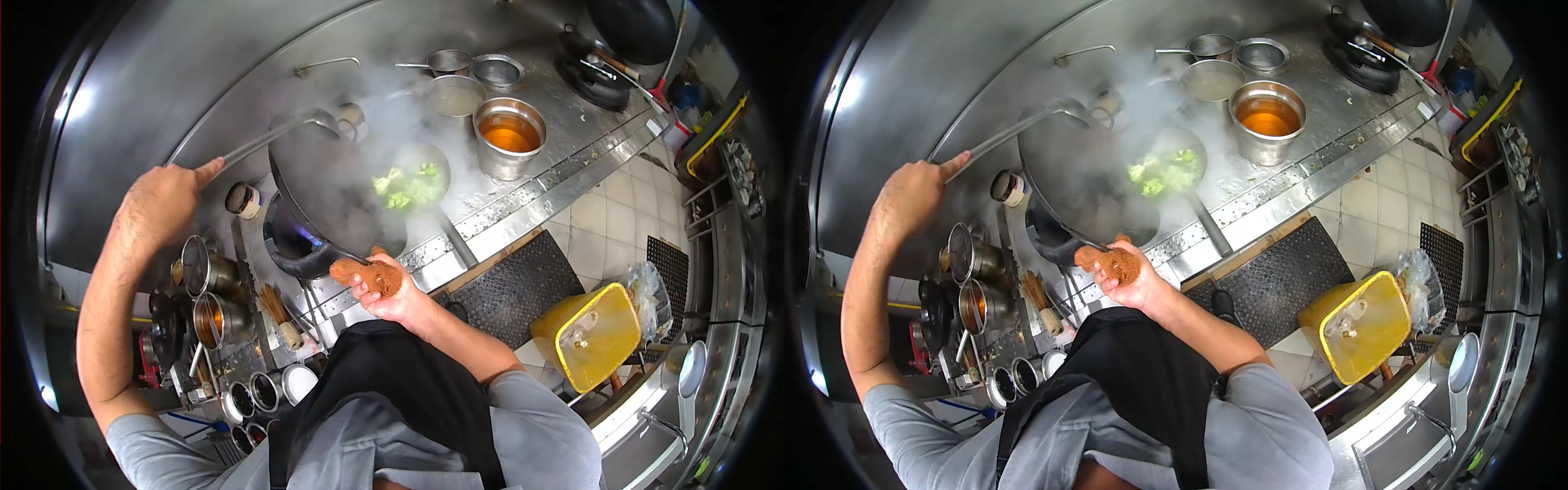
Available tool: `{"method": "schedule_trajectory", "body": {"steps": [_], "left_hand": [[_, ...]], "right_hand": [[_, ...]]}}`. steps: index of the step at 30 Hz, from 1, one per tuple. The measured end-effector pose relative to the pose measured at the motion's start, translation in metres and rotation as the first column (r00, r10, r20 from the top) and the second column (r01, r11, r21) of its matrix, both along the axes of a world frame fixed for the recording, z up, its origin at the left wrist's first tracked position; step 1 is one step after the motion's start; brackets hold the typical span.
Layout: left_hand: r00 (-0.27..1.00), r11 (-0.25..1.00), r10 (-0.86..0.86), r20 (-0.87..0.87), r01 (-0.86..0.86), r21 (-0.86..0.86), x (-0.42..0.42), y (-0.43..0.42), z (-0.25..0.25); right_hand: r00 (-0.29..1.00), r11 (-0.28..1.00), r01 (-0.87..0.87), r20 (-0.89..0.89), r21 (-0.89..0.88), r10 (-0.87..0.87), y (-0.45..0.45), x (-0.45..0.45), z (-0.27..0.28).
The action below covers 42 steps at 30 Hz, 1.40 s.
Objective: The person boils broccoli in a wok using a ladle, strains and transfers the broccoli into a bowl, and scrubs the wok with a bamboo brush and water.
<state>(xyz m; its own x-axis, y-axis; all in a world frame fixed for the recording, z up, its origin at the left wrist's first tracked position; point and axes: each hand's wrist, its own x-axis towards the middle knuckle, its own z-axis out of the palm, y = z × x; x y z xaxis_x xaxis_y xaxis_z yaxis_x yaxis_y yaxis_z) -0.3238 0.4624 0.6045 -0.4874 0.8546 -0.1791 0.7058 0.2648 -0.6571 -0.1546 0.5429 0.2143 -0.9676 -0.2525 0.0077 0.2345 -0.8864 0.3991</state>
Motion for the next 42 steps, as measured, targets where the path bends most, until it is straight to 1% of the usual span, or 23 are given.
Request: {"method": "schedule_trajectory", "body": {"steps": [1,5,9,10,13,16,17,19,21,23,25,27,29,31,32,33,34,36,37,39,40,41,42], "left_hand": [[1.000,1.000,0.012,-0.008,-0.012,0.006,0.002,0.002,0.006],[0.998,0.998,0.045,-0.036,-0.044,0.033,-0.002,-0.013,0.013],[0.995,0.993,0.096,-0.005,-0.096,0.071,-0.025,-0.063,0.003],[0.993,0.992,0.118,0.027,-0.119,0.048,-0.038,-0.081,-0.003],[0.951,0.956,0.261,0.164,-0.278,0.092,-0.067,-0.145,-0.035],[0.871,0.891,0.380,0.312,-0.435,0.128,-0.086,-0.213,-0.079],[0.830,0.847,0.453,0.327,-0.515,0.134,-0.087,-0.230,-0.098],[0.749,0.777,0.514,0.419,-0.613,0.142,-0.095,-0.273,-0.139],[0.656,0.649,0.465,0.595,-0.709,0.274,-0.092,-0.313,-0.191],[0.667,0.573,0.289,0.686,-0.695,0.435,-0.090,-0.357,-0.262],[0.337,0.246,0.239,0.911,-0.928,0.279,-0.065,-0.353,-0.303],[0.120,0.028,0.067,0.991,-0.993,0.118,-0.037,-0.322,-0.321],[0.108,0.013,-0.140,0.984,-0.994,0.111,-0.025,-0.302,-0.355],[0.002,0.028,-0.290,0.957,-1.000,0.011,-0.018,-0.258,-0.332],[-0.012,0.075,-0.369,0.929,-0.997,0.016,-0.022,-0.247,-0.336],[-0.043,0.092,-0.426,0.904,-0.996,-0.004,-0.025,-0.231,-0.331],[-0.062,0.127,-0.454,0.889,-0.992,-0.004,-0.028,-0.214,-0.323],[-0.120,0.188,-0.483,0.867,-0.982,-0.031,-0.032,-0.180,-0.308],[-0.144,0.256,-0.503,0.852,-0.967,-0.013,-0.034,-0.159,-0.300],[-0.239,0.378,-0.520,0.820,-0.925,-0.030,-0.034,-0.118,-0.290],[-0.293,0.458,-0.482,0.826,-0.888,-0.048,-0.031,-0.094,-0.279],[-0.372,0.504,-0.486,0.791,-0.858,-0.094,-0.027,-0.069,-0.277],[-0.412,0.573,-0.466,0.783,-0.815,-0.088,-0.026,-0.046,-0.285]], "right_hand": [[0.998,1.000,-0.004,-0.056,0.001,0.004,0.000,-0.004,0.001],[0.993,0.993,-0.051,-0.105,0.110,0.063,-0.005,-0.024,0.004],[0.986,0.957,-0.163,0.081,0.239,0.148,-0.013,-0.044,0.001],[0.985,0.945,-0.167,0.079,0.282,0.150,-0.018,-0.048,0.001],[0.972,0.867,-0.201,0.205,0.456,0.118,-0.039,-0.061,-0.004],[0.943,0.725,-0.277,0.325,0.631,0.077,-0.055,-0.075,-0.028],[0.933,0.674,-0.303,0.354,0.674,0.066,-0.058,-0.079,-0.032],[0.915,0.595,-0.350,0.401,0.723,0.051,-0.065,-0.088,-0.037],[0.893,0.501,-0.396,0.449,0.770,0.017,-0.072,-0.096,-0.033],[0.879,0.445,-0.434,0.476,0.783,0.020,-0.078,-0.109,-0.044],[0.855,0.402,-0.471,0.519,0.785,-0.012,-0.080,-0.123,-0.042],[0.863,0.389,-0.460,0.505,0.798,-0.014,-0.083,-0.142,-0.060],[0.864,0.373,-0.461,0.503,0.805,-0.018,-0.077,-0.160,-0.066],[0.875,0.387,-0.441,0.484,0.810,-0.016,-0.075,-0.179,-0.076],[0.870,0.391,-0.444,0.492,0.806,-0.027,-0.075,-0.190,-0.084],[0.864,0.398,-0.445,0.501,0.802,-0.046,-0.071,-0.199,-0.093],[0.871,0.342,-0.454,0.490,0.823,-0.023,-0.065,-0.206,-0.108],[0.853,0.280,-0.463,0.509,0.841,-0.117,-0.064,-0.201,-0.099],[0.840,0.246,-0.470,0.515,0.848,-0.169,-0.056,-0.194,-0.096],[0.904,0.176,-0.394,0.415,0.902,-0.105,-0.039,-0.164,-0.096],[0.925,0.168,-0.332,0.355,0.928,-0.135,-0.032,-0.142,-0.083],[0.932,0.107,-0.301,0.316,0.948,-0.176,-0.021,-0.111,-0.070],[0.926,-0.024,-0.207,0.188,0.978,-0.329,-0.015,-0.086,-0.094]]}}
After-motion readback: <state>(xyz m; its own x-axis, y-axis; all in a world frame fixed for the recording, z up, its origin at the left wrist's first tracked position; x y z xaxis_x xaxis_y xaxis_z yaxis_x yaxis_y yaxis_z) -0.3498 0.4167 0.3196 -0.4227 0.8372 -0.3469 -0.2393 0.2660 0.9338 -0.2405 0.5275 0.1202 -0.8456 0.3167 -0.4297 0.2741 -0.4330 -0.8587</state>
